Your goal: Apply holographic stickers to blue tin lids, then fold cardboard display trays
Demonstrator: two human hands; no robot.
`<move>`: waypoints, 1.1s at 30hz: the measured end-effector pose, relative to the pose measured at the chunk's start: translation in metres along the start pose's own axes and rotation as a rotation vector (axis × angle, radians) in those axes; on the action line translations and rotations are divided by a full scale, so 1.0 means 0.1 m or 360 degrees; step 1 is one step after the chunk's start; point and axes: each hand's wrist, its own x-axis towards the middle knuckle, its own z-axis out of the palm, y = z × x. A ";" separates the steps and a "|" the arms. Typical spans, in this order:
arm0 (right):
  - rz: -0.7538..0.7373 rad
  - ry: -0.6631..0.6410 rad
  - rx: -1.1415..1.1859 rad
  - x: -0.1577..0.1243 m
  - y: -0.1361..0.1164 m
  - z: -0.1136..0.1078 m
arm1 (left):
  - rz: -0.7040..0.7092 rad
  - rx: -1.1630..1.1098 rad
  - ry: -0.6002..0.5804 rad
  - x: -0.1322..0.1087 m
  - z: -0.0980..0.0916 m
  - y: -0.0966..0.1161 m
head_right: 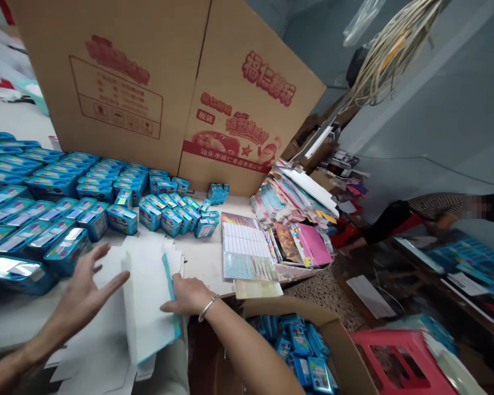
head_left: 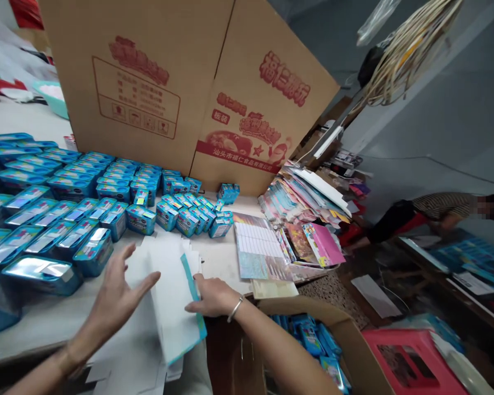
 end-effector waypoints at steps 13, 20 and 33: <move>0.0081 0.1261 0.1901 0.90 -0.17 0.57 | -0.0753 -0.1018 -0.0186 -0.04 0.22 -0.12; 0.0275 0.1609 0.2015 1.09 -0.34 0.68 | -0.0544 -0.0712 -0.0049 0.11 0.44 -0.12; -0.0115 0.0837 0.0427 0.87 -0.10 0.29 | -0.0527 -0.0603 -0.0233 0.23 0.35 -0.28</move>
